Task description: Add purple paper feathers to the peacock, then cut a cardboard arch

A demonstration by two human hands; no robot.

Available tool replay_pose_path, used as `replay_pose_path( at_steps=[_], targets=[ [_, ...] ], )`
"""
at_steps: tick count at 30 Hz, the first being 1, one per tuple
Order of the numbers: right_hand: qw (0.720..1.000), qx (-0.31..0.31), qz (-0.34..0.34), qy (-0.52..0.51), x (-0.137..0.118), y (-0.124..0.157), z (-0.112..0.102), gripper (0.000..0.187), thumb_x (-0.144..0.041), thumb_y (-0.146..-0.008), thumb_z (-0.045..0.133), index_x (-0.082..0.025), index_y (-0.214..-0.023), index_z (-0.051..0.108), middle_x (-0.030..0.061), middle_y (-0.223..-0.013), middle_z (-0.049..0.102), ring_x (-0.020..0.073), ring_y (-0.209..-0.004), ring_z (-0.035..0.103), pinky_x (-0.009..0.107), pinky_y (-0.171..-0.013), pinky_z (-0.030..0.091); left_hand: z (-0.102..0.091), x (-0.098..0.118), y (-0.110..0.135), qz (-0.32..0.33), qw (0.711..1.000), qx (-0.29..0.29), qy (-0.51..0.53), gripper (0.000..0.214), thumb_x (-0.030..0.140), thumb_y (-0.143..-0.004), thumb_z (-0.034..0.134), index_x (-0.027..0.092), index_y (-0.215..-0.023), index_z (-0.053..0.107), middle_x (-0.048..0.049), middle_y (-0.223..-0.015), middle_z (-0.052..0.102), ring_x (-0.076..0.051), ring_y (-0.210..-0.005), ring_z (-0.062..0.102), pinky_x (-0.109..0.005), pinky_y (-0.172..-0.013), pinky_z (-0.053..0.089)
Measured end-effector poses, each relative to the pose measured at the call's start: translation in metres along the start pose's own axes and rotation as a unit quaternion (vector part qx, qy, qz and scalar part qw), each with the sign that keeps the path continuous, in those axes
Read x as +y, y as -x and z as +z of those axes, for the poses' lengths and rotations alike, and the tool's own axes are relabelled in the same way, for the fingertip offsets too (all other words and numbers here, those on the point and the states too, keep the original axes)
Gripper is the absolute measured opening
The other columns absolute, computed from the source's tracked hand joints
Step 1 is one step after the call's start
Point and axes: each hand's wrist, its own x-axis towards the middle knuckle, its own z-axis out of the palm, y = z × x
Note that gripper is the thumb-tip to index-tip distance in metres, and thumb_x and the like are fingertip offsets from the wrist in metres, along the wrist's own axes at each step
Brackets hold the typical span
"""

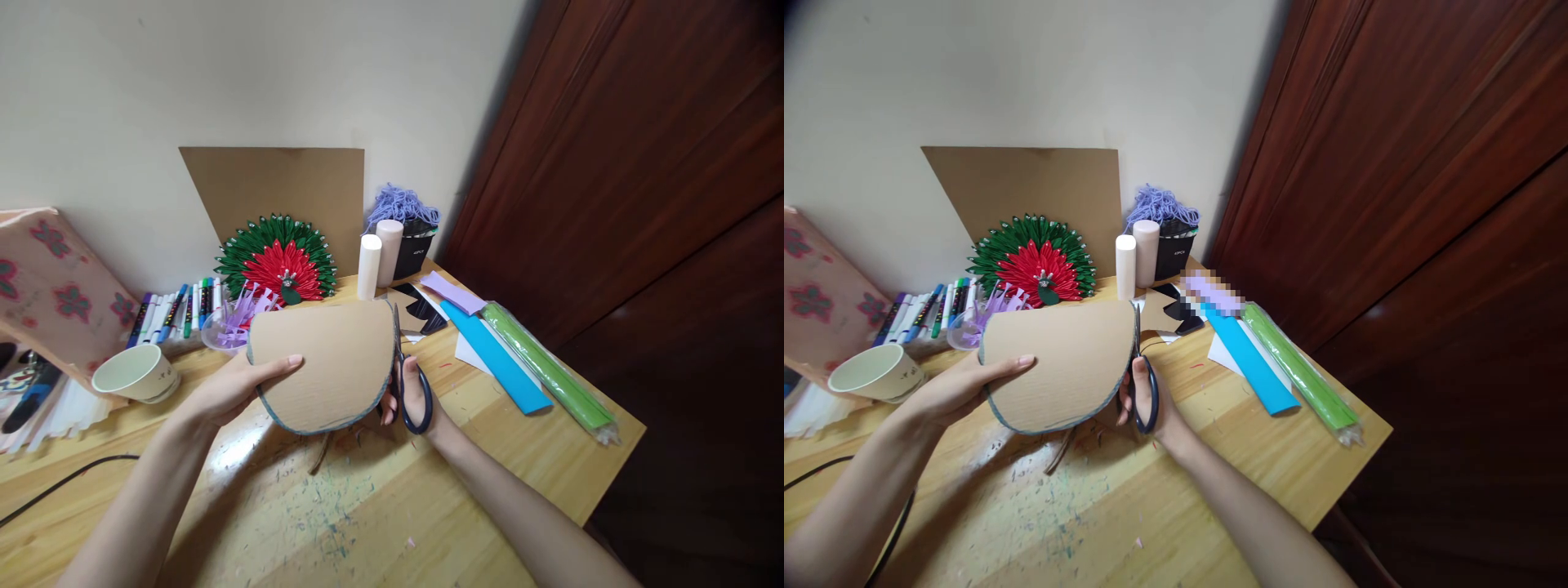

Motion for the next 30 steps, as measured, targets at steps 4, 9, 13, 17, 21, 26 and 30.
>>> replay_pose_path(
  at_steps=[4, 9, 13, 17, 21, 26, 30],
  targets=[
    [1.0, 0.009, -0.016, 0.018, 0.004, 0.001, -0.002, 0.072, -0.092, -0.051, 0.035, -0.02, -0.061, 0.041, -0.0092, -0.033, 0.036, 0.0089, -0.024, 0.043, 0.019, -0.026, 0.038, 0.0, 0.0, 0.0, -0.007, 1.0, 0.004, 0.009, 0.058, 0.034, -0.068, 0.075, 0.019, -0.121, 0.056, -0.0133, -0.117, 0.064, -0.03, -0.114, 0.056, -0.032, -0.086, 0.054],
    [0.996, 0.014, -0.04, 0.072, 0.002, 0.004, -0.005, 0.068, -0.087, -0.062, 0.035, -0.019, -0.061, 0.042, -0.0085, -0.037, 0.037, 0.008, -0.025, 0.044, 0.017, -0.026, 0.037, -0.003, 0.001, 0.001, -0.012, 1.0, 0.011, 0.025, 0.047, 0.032, -0.067, 0.077, 0.017, -0.109, 0.063, -0.0124, -0.115, 0.065, -0.029, -0.111, 0.058, -0.029, -0.083, 0.056],
    [0.994, 0.02, -0.034, 0.098, -0.002, 0.008, -0.006, 0.065, -0.084, -0.064, 0.038, -0.019, -0.062, 0.043, -0.0084, -0.039, 0.039, 0.0078, -0.025, 0.044, 0.017, -0.025, 0.035, -0.005, 0.004, 0.002, -0.023, 0.999, 0.01, 0.034, 0.045, 0.033, -0.065, 0.078, 0.017, -0.105, 0.064, -0.0109, -0.11, 0.068, -0.028, -0.107, 0.061, -0.029, -0.083, 0.056],
    [0.996, 0.032, -0.033, 0.082, -0.002, 0.005, -0.006, 0.065, -0.085, -0.06, 0.042, -0.02, -0.063, 0.043, -0.0085, -0.037, 0.038, 0.0083, -0.025, 0.04, 0.019, -0.026, 0.033, -0.008, 0.009, 0.004, -0.023, 0.999, 0.018, 0.024, 0.045, 0.033, -0.064, 0.078, 0.016, -0.104, 0.065, -0.0106, -0.103, 0.071, -0.027, -0.104, 0.062, -0.03, -0.084, 0.055],
    [0.998, 0.027, -0.06, 0.017, -0.007, -0.004, -0.009, 0.073, -0.092, -0.055, 0.025, -0.022, -0.057, 0.043, -0.0044, -0.035, 0.038, 0.0121, -0.03, 0.044, 0.023, -0.031, 0.035, -0.017, 0.011, 0.009, -0.04, 0.999, -0.029, 0.018, 0.051, 0.03, -0.063, 0.079, 0.017, -0.11, 0.063, -0.0104, -0.097, 0.072, -0.027, -0.096, 0.066, -0.032, -0.08, 0.056],
    [1.0, 0.006, -0.028, 0.014, -0.023, -0.011, -0.02, 0.062, -0.078, -0.068, 0.041, -0.018, -0.058, 0.052, -0.0008, -0.05, 0.05, 0.0102, -0.043, 0.045, 0.022, -0.041, 0.033, -0.022, 0.013, 0.015, -0.059, 0.992, -0.1, -0.042, 0.055, 0.024, -0.059, 0.081, 0.021, -0.11, 0.061, -0.0073, -0.099, 0.071, -0.025, -0.087, 0.068, -0.034, -0.074, 0.057],
    [0.989, -0.116, -0.043, 0.086, -0.023, -0.008, -0.03, 0.037, -0.052, -0.072, 0.062, -0.016, -0.064, 0.054, -0.0034, -0.058, 0.047, 0.0091, -0.053, 0.042, 0.021, -0.051, 0.032, -0.015, 0.017, 0.014, -0.06, 0.988, -0.09, -0.111, 0.036, 0.031, -0.061, 0.079, 0.02, -0.094, 0.067, -0.0052, -0.093, 0.072, -0.022, -0.081, 0.068, -0.028, -0.067, 0.055]
  ],
)
